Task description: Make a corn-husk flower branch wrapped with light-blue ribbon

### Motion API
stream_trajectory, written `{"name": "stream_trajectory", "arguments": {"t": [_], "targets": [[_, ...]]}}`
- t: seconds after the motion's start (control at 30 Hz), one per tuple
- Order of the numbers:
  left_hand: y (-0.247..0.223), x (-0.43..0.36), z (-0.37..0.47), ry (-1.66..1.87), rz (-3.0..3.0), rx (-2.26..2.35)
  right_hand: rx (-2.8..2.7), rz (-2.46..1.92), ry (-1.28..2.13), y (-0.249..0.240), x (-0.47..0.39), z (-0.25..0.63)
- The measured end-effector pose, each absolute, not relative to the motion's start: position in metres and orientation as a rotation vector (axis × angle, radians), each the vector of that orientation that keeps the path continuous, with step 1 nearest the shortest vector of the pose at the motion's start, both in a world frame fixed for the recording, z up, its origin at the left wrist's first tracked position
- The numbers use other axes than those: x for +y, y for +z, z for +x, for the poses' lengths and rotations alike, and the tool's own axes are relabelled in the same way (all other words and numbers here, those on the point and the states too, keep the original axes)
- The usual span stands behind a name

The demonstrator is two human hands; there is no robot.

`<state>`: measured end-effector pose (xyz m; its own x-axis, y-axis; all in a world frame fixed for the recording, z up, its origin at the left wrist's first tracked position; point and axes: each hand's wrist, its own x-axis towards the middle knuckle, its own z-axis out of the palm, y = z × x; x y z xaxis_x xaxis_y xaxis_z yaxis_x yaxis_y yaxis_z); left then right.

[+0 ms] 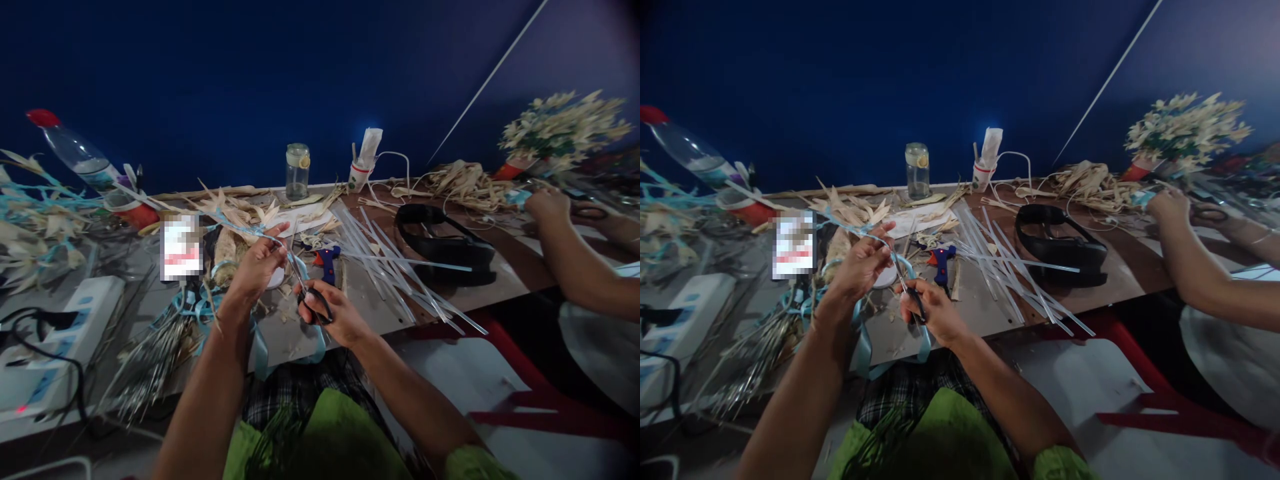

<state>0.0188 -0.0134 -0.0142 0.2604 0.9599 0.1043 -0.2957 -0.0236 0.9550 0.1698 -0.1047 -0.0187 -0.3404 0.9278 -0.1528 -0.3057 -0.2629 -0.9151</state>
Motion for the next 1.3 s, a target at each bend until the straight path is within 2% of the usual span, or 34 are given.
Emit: {"name": "stream_trajectory", "arguments": {"t": [0.83, 1.3], "targets": [[-0.009, -0.019, 0.022, 1.182, 1.086, 0.706, -0.97, -0.938, 1.601, -0.022, -0.107, 0.154], [-0.009, -0.022, 0.025, 1.131, 1.093, 0.689, -0.937, -0.936, 1.659, -0.014, -0.108, 0.152]]}}
